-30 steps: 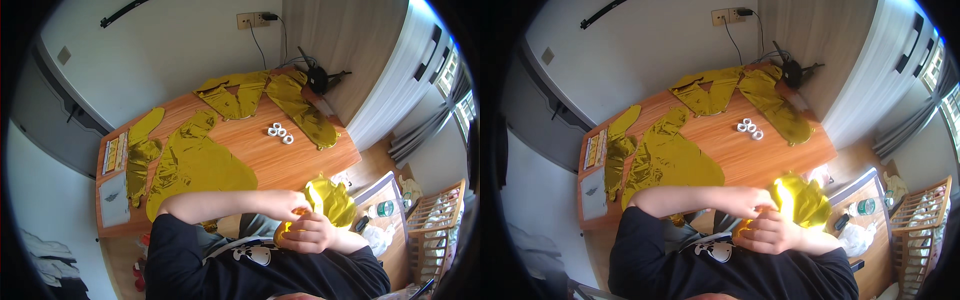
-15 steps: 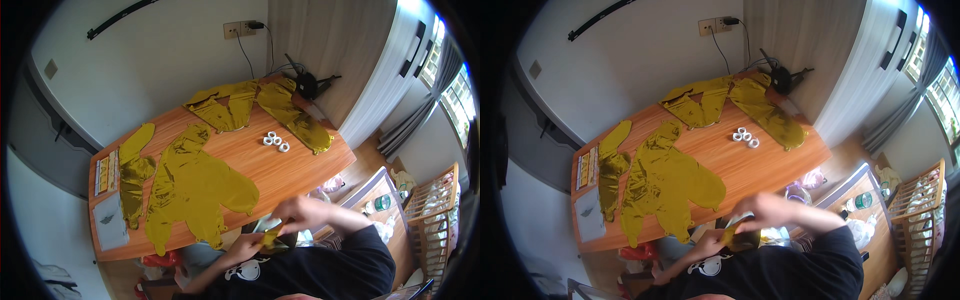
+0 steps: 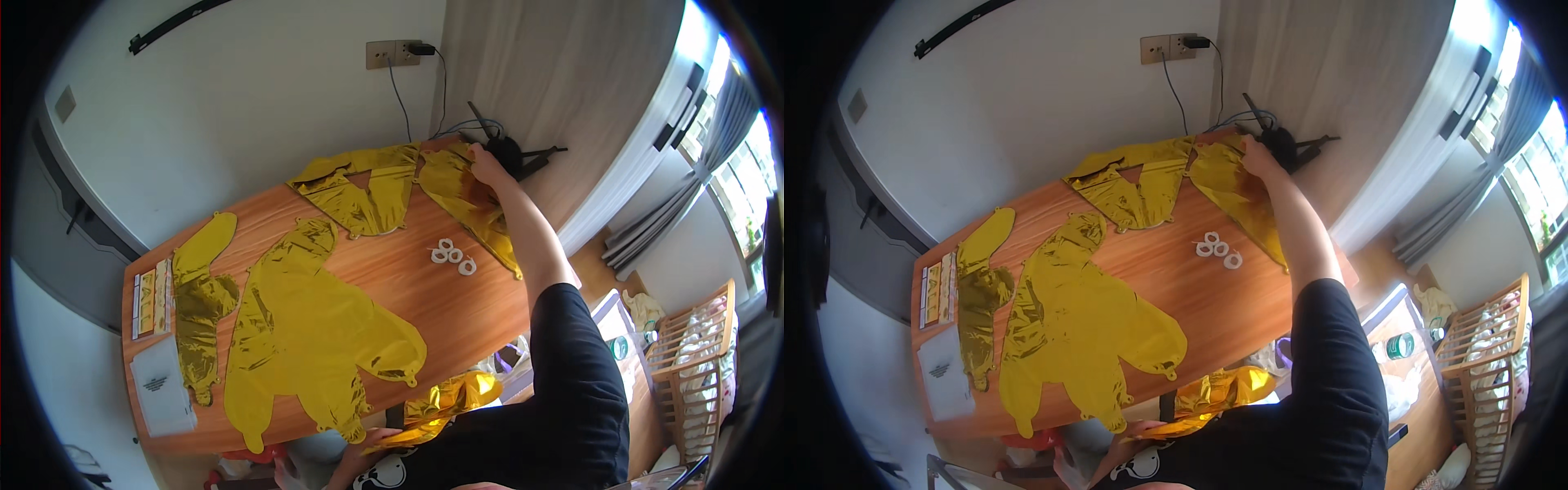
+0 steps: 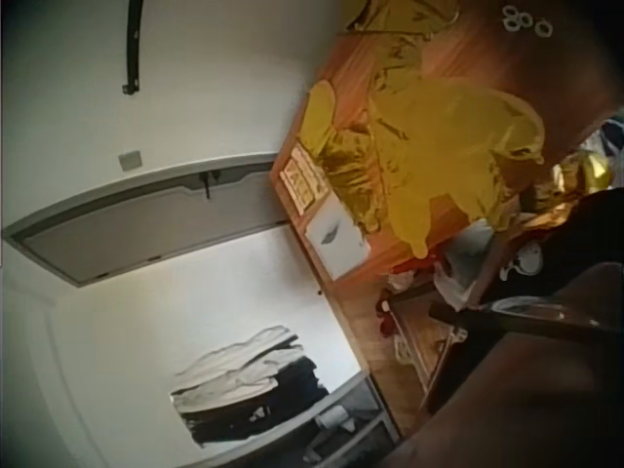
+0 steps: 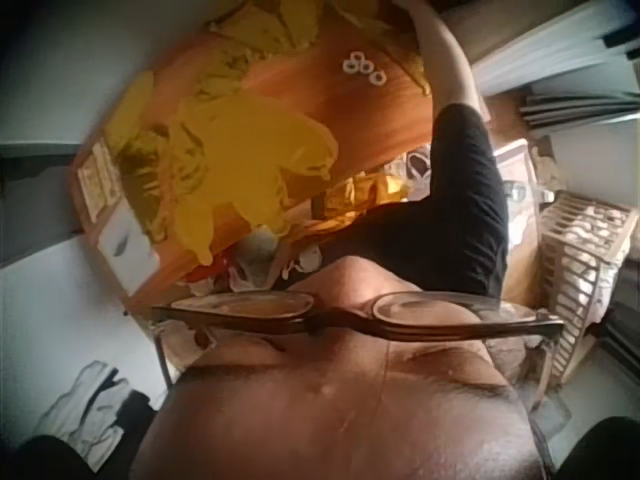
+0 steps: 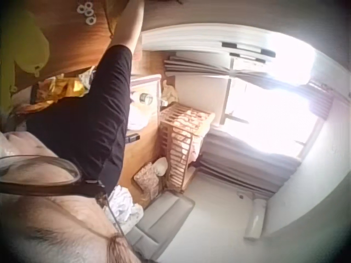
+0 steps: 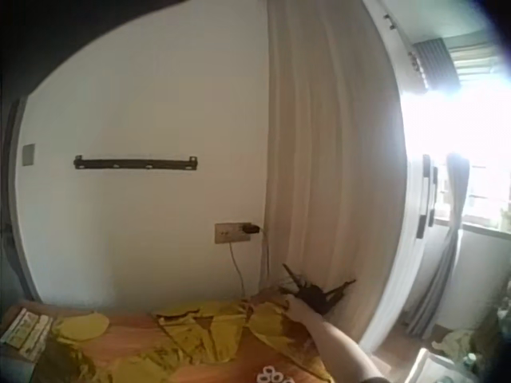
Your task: The person spreads deflated foil balloons across a table, then flattens and folds a foil balloon into a rectangle by hand.
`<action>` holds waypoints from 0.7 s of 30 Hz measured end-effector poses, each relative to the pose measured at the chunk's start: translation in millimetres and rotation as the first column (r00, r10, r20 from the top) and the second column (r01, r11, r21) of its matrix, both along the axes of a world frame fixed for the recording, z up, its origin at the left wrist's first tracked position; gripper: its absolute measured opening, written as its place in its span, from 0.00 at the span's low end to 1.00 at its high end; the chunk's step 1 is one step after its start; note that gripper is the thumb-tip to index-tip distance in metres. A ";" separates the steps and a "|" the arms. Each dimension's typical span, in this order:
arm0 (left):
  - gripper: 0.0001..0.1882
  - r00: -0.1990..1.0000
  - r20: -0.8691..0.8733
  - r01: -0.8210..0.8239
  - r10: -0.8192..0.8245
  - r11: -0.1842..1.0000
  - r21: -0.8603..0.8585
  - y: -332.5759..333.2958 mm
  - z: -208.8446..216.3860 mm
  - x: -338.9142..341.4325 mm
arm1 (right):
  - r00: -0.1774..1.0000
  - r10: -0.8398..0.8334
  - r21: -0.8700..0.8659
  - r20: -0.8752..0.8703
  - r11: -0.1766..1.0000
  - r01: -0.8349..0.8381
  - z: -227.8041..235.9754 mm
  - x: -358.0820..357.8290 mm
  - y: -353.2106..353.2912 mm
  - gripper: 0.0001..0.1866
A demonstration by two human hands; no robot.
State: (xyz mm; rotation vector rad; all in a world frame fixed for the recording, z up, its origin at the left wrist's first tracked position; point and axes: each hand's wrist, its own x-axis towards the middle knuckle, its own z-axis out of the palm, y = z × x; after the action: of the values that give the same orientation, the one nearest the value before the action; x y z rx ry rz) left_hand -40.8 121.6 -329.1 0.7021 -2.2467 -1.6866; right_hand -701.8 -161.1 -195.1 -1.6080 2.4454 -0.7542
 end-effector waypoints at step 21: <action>0.17 0.976 0.013 -0.215 0.216 0.974 -0.065 -2.2 -65.5 19.0 | 0.987 -0.083 0.142 -0.139 0.984 0.103 -8.1 -32.5 -41.7 0.09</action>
State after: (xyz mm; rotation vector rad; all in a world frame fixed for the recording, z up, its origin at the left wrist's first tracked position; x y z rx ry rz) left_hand -21.9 119.4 -394.7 0.9152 -2.1378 -1.5062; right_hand -734.3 -202.9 -203.2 -1.5448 2.6156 -0.4762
